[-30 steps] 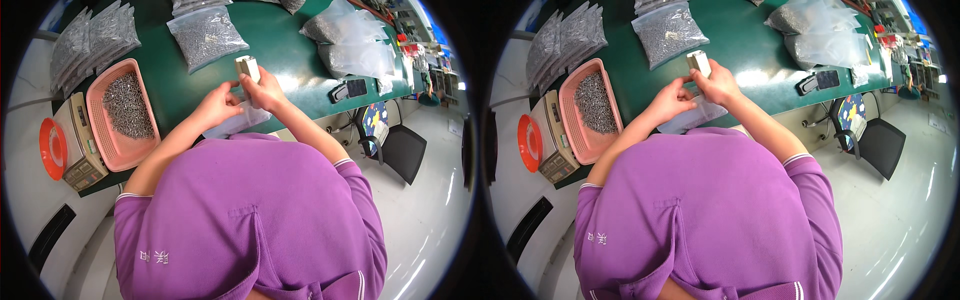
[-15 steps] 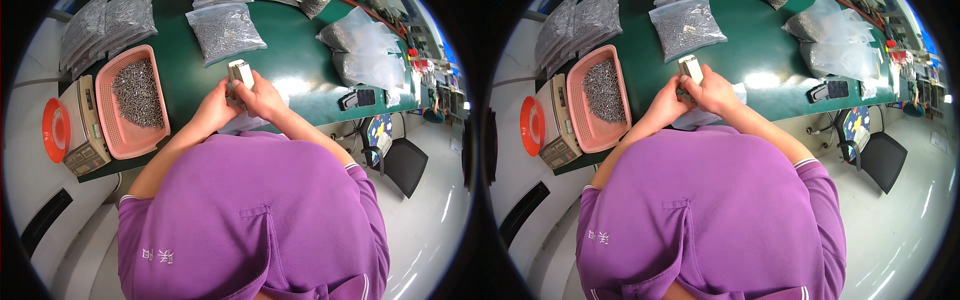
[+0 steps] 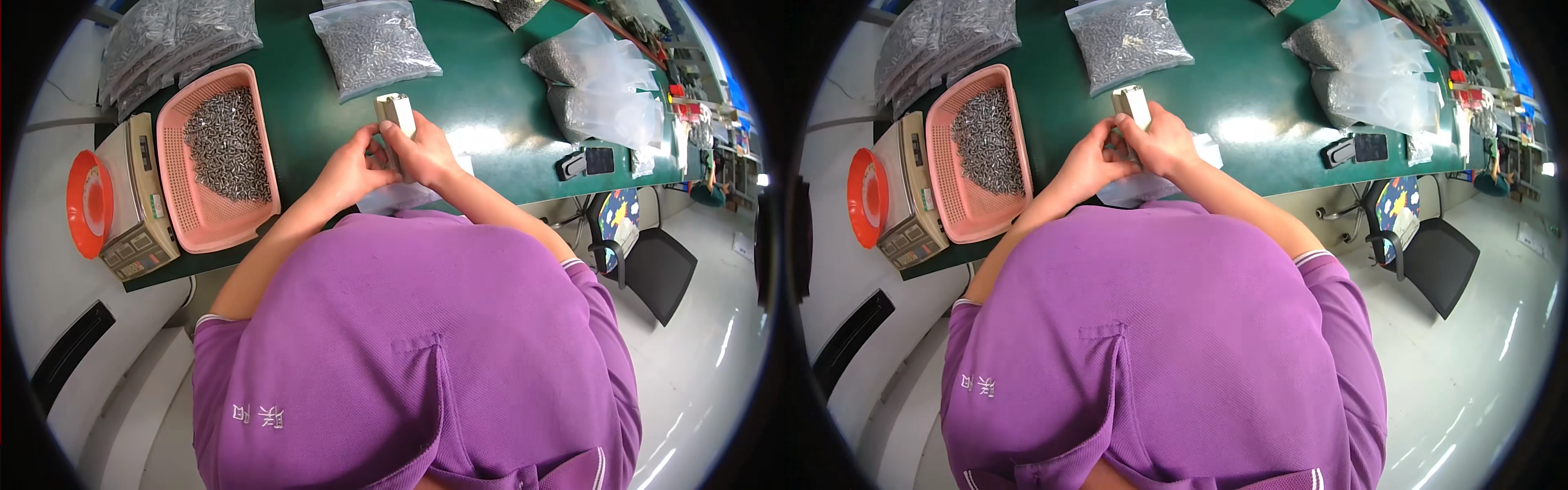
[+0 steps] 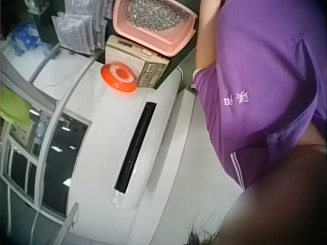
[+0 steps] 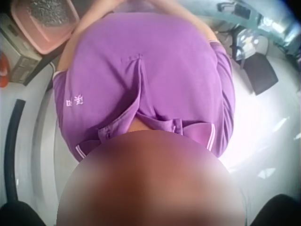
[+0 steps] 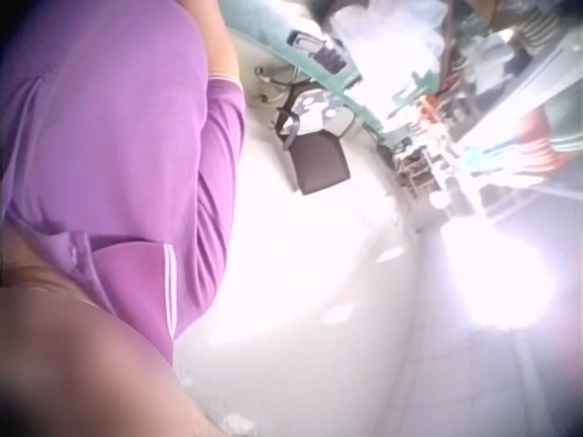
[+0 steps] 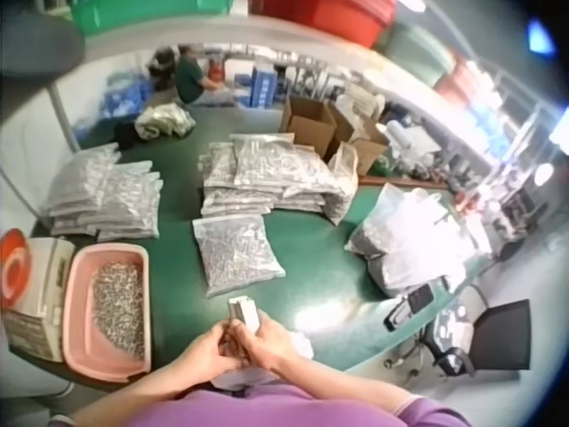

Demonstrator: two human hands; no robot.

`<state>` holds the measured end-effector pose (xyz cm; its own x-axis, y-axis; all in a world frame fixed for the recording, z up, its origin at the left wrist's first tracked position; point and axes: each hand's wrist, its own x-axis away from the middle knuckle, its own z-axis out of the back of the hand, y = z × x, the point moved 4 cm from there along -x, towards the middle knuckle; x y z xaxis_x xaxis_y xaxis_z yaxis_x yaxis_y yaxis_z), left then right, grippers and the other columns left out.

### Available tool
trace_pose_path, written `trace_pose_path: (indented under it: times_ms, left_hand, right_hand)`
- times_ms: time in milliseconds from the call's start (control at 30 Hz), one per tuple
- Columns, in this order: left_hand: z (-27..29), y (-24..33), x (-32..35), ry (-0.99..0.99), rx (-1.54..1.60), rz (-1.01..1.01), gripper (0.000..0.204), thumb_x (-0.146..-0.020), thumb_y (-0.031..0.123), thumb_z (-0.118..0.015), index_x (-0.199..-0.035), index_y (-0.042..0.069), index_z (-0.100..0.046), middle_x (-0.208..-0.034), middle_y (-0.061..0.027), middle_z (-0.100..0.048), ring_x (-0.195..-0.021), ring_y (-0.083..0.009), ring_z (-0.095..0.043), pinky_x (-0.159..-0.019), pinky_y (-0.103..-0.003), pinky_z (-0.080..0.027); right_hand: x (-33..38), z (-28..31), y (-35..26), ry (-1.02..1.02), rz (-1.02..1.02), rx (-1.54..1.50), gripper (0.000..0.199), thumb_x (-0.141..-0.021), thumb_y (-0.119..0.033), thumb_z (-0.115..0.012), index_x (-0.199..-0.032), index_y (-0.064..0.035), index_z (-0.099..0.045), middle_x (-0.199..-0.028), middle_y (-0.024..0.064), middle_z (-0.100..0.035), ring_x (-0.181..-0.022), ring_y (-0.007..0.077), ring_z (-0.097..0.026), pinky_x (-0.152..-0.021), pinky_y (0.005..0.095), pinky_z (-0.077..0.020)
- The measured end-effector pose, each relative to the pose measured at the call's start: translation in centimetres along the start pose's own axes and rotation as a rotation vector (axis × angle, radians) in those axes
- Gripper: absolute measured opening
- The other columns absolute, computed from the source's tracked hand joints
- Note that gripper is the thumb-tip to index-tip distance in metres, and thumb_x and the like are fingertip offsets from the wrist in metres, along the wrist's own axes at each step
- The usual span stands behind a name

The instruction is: Manually filling plastic bags with small metal components and sealing them using a hand tool.

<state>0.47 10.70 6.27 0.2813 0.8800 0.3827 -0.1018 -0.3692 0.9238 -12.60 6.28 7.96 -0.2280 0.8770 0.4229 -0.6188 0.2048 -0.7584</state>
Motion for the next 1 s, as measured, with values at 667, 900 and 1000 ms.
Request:
trace_pose_path:
  times_ms: [667, 900, 1000]
  left_hand:
    - [2.2, -3.3, 4.3, 0.368, 0.255, 0.144, 0.032, -0.075, 0.002, -0.071, -0.1, -0.002, -0.053, -0.076, -0.0032, -0.059, -0.069, -0.0092, -0.056, -0.064, -0.023, -0.047]
    - [2.2, -3.7, 4.4, 0.337, 0.275, 0.143, 0.032, -0.075, 0.006, -0.073, -0.099, -0.001, -0.053, -0.074, -0.0026, -0.059, -0.069, -0.0091, -0.055, -0.065, -0.023, -0.046]
    - [2.0, -4.6, 4.3, 0.288, 0.342, 0.186, 0.031, -0.075, 0.006, -0.072, -0.097, -0.001, -0.053, -0.075, -0.0033, -0.06, -0.069, -0.0097, -0.056, -0.065, -0.023, -0.046]
  right_hand:
    - [0.4, -3.5, -2.8, -0.103, 0.04, -0.017, 0.064, -0.083, -0.052, -0.05, -0.105, 0.0082, -0.048, -0.084, 0.0233, -0.063, -0.082, 0.035, -0.063, -0.077, 0.0402, -0.047]
    - [0.0, -3.9, -2.7, -0.065, 0.031, -0.058, 0.064, -0.082, -0.052, -0.05, -0.108, 0.0062, -0.051, -0.09, 0.0242, -0.063, -0.09, 0.0365, -0.061, -0.081, 0.04, -0.0456]
    - [-0.3, -4.2, -2.6, -0.095, 0.014, -0.036, 0.064, -0.082, -0.052, -0.05, -0.109, 0.0057, -0.052, -0.093, 0.0245, -0.063, -0.092, 0.0366, -0.06, -0.083, 0.04, -0.045]
